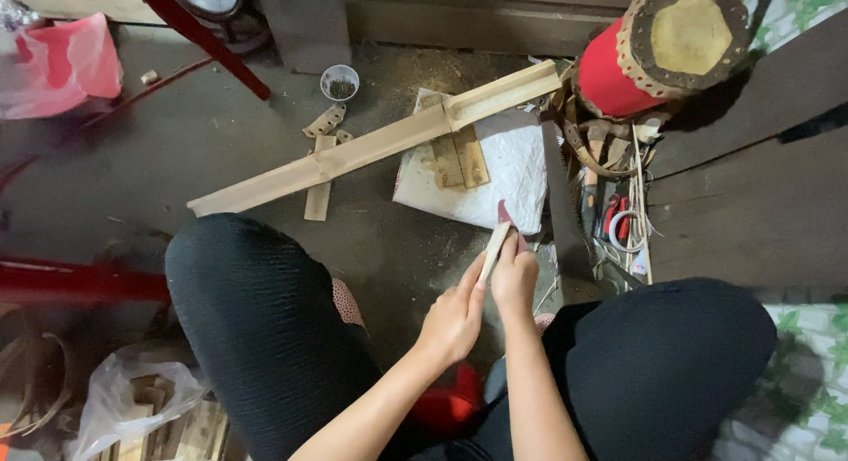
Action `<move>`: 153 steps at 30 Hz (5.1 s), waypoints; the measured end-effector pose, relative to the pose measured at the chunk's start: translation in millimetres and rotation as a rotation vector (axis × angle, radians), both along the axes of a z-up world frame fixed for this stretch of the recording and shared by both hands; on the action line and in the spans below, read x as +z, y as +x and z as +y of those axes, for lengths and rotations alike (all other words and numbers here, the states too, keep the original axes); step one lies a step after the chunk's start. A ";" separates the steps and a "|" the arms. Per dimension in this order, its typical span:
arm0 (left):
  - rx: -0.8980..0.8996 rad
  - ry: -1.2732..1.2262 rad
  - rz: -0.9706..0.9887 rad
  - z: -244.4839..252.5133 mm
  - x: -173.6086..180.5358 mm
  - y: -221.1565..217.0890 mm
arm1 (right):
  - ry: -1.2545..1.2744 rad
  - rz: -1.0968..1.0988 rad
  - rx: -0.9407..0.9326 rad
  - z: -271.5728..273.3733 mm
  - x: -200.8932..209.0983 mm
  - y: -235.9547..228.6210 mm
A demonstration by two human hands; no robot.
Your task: The person sits on the floor and sands a small rectangular piece of wood with a sanding block. They hold the wood in one hand and rub the sanding block along its surfaces, occasionally turning the piece to sand different sides.
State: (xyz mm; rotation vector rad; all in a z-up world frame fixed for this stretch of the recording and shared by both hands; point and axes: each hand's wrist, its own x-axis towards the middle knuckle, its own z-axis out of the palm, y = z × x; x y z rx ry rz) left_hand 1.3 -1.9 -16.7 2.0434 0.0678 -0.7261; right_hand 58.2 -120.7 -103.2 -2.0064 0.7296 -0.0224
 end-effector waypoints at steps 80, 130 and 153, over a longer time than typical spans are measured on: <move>0.216 -0.237 0.155 28.8 -50.0 25.7 | 0.844 -0.172 -0.781 -15.6 56.6 5.5; -0.105 0.054 -0.047 -5.0 -3.7 -9.5 | 0.315 -0.389 -0.274 -25.4 -95.3 11.7; 0.115 -0.640 0.334 4.8 -88.1 -3.1 | 0.567 -0.342 -0.480 -20.4 -96.3 0.1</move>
